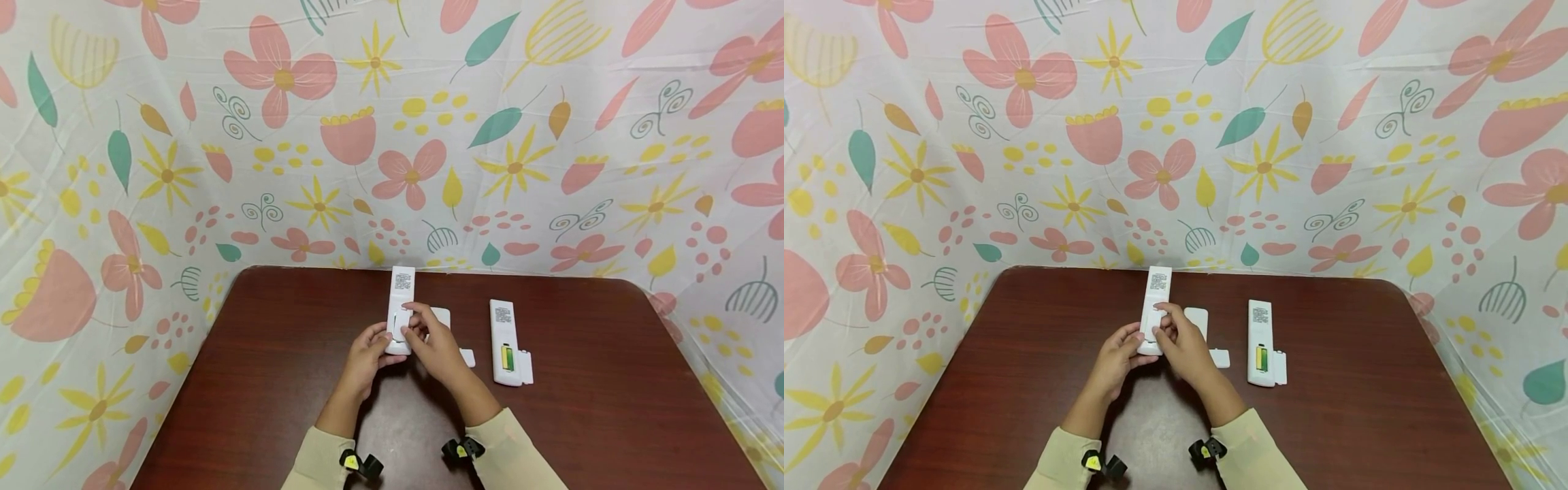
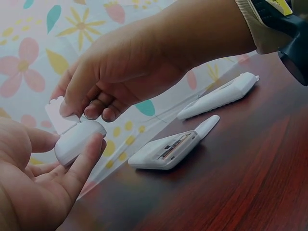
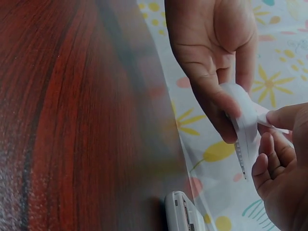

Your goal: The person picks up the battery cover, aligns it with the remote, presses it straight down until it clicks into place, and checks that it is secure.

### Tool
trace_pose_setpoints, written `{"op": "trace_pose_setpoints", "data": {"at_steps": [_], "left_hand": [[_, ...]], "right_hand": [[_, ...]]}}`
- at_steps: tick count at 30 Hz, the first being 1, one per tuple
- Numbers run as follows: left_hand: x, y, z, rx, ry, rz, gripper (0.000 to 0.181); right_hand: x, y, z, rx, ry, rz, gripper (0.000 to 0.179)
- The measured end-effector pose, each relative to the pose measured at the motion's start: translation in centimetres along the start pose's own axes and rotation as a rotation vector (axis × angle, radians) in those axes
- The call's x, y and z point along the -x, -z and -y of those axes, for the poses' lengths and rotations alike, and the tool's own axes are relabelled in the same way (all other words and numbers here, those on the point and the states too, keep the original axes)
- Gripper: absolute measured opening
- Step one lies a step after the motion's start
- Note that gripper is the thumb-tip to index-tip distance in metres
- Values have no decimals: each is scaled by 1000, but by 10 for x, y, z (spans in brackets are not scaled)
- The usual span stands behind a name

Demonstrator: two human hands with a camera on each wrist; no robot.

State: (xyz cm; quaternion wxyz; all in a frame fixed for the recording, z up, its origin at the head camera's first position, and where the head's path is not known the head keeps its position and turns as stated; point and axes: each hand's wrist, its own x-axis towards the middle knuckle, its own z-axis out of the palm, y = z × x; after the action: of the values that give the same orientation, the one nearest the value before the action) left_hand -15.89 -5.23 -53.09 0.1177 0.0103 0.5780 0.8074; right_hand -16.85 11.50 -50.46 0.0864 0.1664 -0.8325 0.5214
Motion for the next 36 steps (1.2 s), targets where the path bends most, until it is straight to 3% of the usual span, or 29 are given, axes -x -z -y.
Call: {"op": "trace_pose_setpoints", "data": {"at_steps": [12,36], "left_hand": [[1,2,0,12,-8,27,43],[3,2,0,19,-10,38,44]], "right_hand": [[1,-1,-1,-27,24,13,43],[-2,-1,-4,-9,-17,11,41]]}}
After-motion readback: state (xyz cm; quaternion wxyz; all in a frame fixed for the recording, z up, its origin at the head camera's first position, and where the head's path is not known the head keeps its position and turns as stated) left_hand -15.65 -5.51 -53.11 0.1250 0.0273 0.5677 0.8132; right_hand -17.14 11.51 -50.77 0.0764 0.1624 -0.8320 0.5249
